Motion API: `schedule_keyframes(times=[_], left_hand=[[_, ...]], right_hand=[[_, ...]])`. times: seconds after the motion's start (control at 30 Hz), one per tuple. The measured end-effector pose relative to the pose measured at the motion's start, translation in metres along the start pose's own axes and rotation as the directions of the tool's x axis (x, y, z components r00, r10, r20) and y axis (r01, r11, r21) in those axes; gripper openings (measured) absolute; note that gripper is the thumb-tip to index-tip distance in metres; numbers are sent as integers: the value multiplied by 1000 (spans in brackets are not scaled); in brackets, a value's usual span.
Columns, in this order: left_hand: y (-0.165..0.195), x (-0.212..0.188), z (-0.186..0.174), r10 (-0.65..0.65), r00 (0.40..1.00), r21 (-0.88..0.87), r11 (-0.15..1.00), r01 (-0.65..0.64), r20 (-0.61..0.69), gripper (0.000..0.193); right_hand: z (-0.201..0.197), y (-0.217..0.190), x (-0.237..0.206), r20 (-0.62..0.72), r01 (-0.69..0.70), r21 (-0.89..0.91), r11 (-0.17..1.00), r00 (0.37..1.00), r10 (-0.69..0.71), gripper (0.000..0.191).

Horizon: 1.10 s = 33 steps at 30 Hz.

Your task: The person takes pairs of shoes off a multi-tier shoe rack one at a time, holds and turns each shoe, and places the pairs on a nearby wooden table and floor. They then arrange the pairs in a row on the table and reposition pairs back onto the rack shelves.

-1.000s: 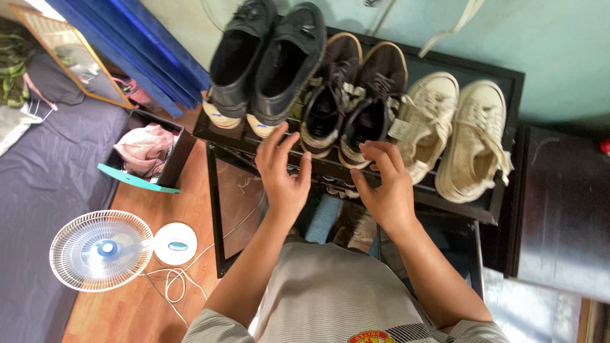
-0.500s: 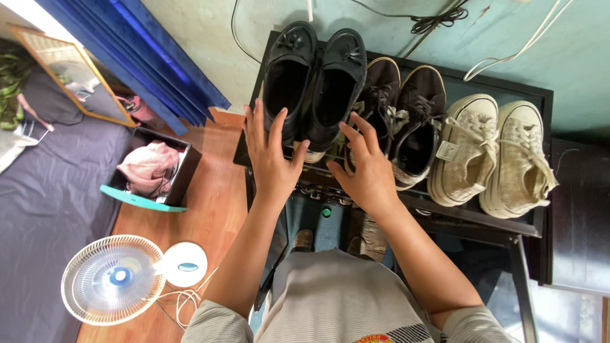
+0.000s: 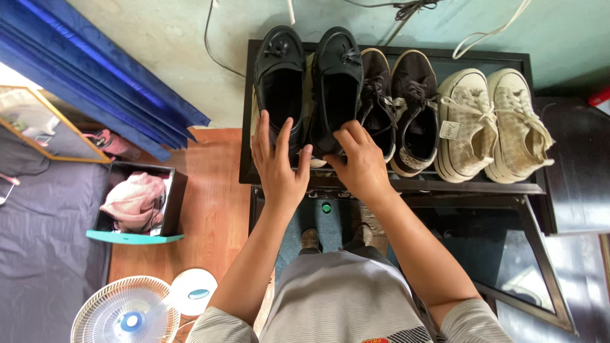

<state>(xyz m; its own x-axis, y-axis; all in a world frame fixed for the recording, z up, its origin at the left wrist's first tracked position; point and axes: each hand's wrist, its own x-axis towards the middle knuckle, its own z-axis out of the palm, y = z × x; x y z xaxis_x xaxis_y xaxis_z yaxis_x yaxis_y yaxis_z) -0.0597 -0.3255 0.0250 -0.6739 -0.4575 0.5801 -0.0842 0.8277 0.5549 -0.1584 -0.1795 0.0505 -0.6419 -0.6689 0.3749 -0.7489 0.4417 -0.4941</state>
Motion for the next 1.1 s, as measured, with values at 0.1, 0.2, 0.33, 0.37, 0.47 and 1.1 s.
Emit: schedule_keyframes(times=[0.1,0.2,0.33,0.37,0.47,1.1], left_hand=[[8,1,-6,16,999,-166,986,-24,-50,50],[22,3,-3,39,999,-353,935,-42,-14,47],[49,4,1,44,993,-449,894,11,111,53],[56,6,0,42,991,-447,895,19,128,56],[79,12,-1,63,979,-431,902,28,194,64],[220,-142,80,359,768,-518,855,-42,530,27]], right_hand=[[-10,-8,-17,-55,2,-25,1000,998,-4,46],[-22,-13,-37,-94,33,-13,999,995,-34,40],[-37,-21,-68,-94,97,-18,995,991,-98,33],[-42,-22,-76,-104,98,-29,995,990,-100,32],[-58,-22,-98,-136,90,-84,992,986,-101,29],[-158,40,-320,-433,-309,5,951,857,280,73]])
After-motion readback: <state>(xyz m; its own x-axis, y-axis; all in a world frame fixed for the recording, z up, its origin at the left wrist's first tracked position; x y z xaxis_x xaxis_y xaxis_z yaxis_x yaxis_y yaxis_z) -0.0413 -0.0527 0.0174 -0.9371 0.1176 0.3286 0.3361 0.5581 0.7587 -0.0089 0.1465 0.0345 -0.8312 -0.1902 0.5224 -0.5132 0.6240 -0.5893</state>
